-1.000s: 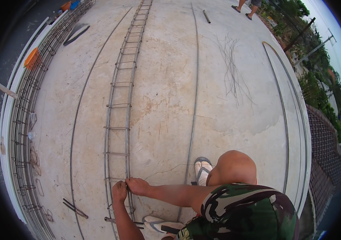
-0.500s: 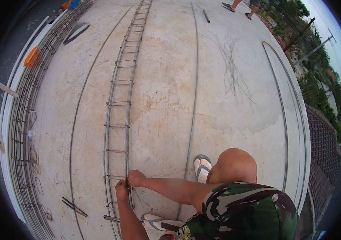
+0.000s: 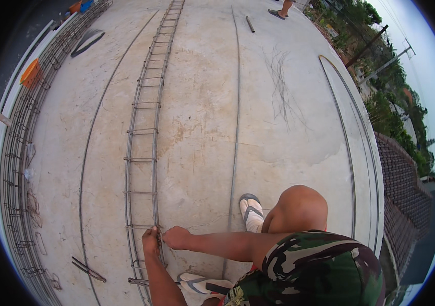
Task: The person uses pliers to twist wire ties around intersections of a rebar ladder laid on a concrete rooftop. They repeatedly pick up wire ties, wrap them around the rebar, and twist them tight with pliers to secure the structure.
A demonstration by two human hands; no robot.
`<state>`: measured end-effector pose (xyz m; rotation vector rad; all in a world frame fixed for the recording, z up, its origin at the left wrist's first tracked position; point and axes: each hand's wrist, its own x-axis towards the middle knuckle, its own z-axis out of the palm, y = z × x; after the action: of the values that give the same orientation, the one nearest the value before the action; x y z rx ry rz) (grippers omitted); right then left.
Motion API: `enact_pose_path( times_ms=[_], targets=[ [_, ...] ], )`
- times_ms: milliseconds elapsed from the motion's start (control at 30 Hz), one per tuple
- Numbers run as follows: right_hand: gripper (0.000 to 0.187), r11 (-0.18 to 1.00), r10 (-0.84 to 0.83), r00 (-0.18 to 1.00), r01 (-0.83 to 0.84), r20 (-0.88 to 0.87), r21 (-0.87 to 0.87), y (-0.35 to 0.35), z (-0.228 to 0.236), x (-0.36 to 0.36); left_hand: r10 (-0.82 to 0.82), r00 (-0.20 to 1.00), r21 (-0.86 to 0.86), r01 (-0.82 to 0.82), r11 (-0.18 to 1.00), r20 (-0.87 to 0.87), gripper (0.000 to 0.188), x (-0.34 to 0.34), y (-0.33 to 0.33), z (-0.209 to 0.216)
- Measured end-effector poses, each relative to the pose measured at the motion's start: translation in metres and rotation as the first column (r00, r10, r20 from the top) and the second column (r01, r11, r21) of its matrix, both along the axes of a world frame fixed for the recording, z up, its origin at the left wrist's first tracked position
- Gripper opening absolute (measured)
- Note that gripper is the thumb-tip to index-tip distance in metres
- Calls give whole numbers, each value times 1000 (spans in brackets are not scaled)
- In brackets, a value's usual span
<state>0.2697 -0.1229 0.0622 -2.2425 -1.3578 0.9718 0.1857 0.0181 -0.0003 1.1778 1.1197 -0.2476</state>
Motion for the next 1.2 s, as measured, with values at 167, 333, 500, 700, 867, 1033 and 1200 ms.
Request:
enact_pose_path(
  times_ms=[167, 333, 500, 700, 867, 1033, 1200],
  targets=[
    [13, 993, 81, 990, -90, 116, 73, 45, 10, 32, 23, 999, -43, -22, 999, 27, 22, 2, 0, 4],
    [13, 941, -330, 939, 320, 95, 109, 42, -25, 58, 27, 999, -41, -25, 999, 46, 21, 5, -5, 11],
    [16, 972, -188, 982, 187, 4, -143, 14, -27, 39, 6, 999, -21, -5, 1000, 32, 22, -1, -1, 15],
    [21, 976, -217, 954, 208, -205, -61, -4, -28, 9, 46, 998, -11, -45, 999, 31, 22, 4, -12, 12],
    [25, 928, -338, 860, 372, -382, 17, 9, 4, 24, 42, 999, 36, -43, 998, 35, 23, 12, -14, 12],
    [25, 986, -164, 956, 165, -243, -19, 7, -19, 32, -4, 1000, 108, 1, 994, 27, 31, 19, -14, 14],
    [34, 992, -79, 996, 83, 39, -99, 43, 37, 55, -564, 775, 342, 632, 695, -286, 49, -23, 86, 88]
  ],
)
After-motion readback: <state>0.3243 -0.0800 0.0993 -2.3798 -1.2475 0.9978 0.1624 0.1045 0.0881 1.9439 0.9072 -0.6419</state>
